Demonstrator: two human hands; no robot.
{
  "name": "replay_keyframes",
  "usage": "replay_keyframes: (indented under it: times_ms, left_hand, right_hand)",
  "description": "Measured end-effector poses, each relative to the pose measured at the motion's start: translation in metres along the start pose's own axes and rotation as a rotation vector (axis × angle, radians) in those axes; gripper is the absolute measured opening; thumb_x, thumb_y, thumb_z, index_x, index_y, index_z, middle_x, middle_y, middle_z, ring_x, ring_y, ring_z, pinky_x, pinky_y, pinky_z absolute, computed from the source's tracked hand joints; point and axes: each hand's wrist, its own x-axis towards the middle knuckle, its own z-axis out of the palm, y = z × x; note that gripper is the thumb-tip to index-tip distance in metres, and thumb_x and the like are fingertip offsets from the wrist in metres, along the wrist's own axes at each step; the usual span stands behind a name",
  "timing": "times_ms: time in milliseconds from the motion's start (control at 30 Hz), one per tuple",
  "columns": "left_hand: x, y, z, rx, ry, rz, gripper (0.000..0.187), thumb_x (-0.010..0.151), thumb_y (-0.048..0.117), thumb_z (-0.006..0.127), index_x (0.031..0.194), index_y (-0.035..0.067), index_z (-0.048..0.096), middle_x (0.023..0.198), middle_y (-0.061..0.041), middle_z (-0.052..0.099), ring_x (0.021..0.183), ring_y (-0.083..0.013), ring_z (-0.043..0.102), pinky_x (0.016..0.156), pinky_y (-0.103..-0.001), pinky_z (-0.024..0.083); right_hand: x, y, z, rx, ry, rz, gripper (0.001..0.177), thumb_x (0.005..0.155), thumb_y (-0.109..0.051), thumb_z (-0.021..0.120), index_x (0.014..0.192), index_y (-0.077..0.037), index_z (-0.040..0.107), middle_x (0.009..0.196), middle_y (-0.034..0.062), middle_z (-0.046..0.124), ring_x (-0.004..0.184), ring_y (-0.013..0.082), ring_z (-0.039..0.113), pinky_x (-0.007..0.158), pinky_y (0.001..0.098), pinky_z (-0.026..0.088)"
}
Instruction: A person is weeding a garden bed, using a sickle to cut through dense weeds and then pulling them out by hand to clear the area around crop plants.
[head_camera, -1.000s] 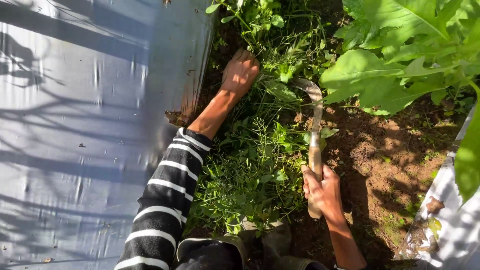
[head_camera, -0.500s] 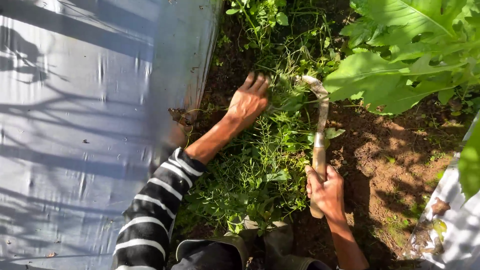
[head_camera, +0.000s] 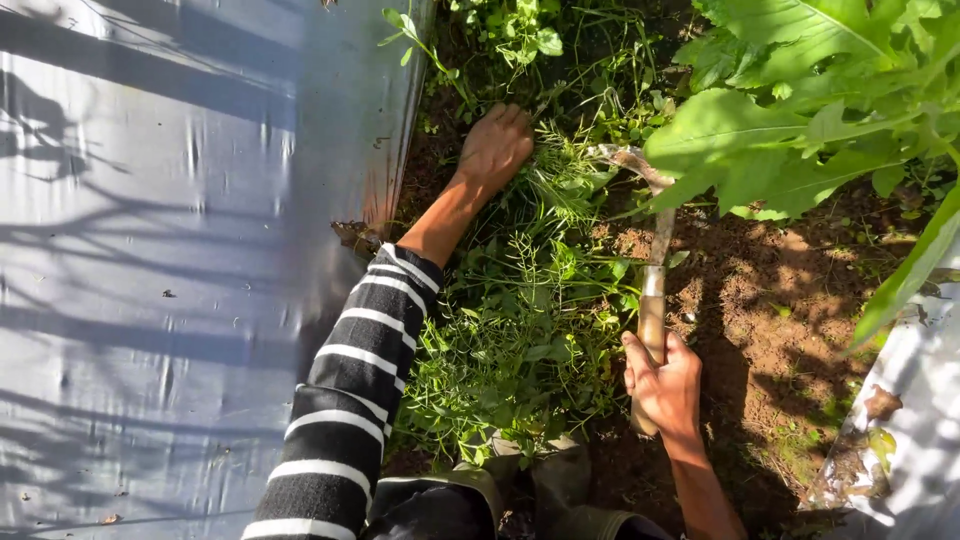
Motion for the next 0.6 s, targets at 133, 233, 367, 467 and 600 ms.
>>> replay_keyframes:
  times_ms: [133,233,367,467,600]
  left_hand:
    - [-0.006,0.026,-0.014,0.037,-0.038,-0.090,0.002,0.082,0.008,0.066,0.080,0.009,0.066,0.078,-0.012,0.060,0.083,-0.0264,0.057,0.085,-0.040,0.042]
    - [-0.028,0.051,0.033,-0.074,-0.082,-0.244,0.007,0.084,0.015,0.063,0.083,0.011,0.069,0.080,-0.014,0.066,0.090,-0.0319,0.065,0.085,-0.045,0.043]
    - [-0.106,0.135,0.004,-0.645,-0.289,-0.551,0.038,0.102,0.023,0.041,0.113,0.006,0.073,0.111,-0.025,0.068,0.123,-0.0392,0.059,0.111,-0.042,0.036]
    - [-0.081,0.105,-0.003,-0.341,-0.038,-0.303,0.035,0.105,0.018,0.036,0.127,0.004,0.059,0.119,-0.026,0.061,0.119,-0.0377,0.057,0.107,-0.045,0.037]
    - [-0.024,0.065,-0.069,0.128,0.325,0.038,0.041,0.111,0.012,0.029,0.149,0.002,0.037,0.130,-0.028,0.051,0.111,-0.0355,0.053,0.102,-0.049,0.038]
  right_hand:
    - [0.000,0.007,-0.005,-0.025,0.003,-0.064,0.028,0.096,-0.015,0.070,0.102,0.011,0.060,0.065,0.0150,0.066,0.042,0.0160,0.062,0.033,0.0262,0.053]
    - [-0.001,0.007,-0.013,0.012,0.007,-0.088,0.029,0.098,-0.016,0.069,0.106,0.010,0.060,0.071,0.0159,0.068,0.042,0.0163,0.061,0.034,0.0265,0.054]
    - [-0.004,-0.016,-0.019,-0.068,0.060,-0.068,0.022,0.103,-0.012,0.063,0.102,0.010,0.058,0.069,0.0150,0.063,0.044,0.0201,0.062,0.039,0.0300,0.057]
    - [-0.002,-0.026,-0.021,0.012,0.090,-0.059,0.023,0.103,-0.012,0.065,0.098,0.008,0.056,0.069,0.0119,0.061,0.045,0.0172,0.061,0.037,0.0271,0.055]
    - [0.000,-0.023,-0.017,0.007,0.085,-0.090,0.023,0.102,-0.012,0.067,0.098,0.008,0.055,0.070,0.0117,0.062,0.047,0.0165,0.061,0.039,0.0269,0.056]
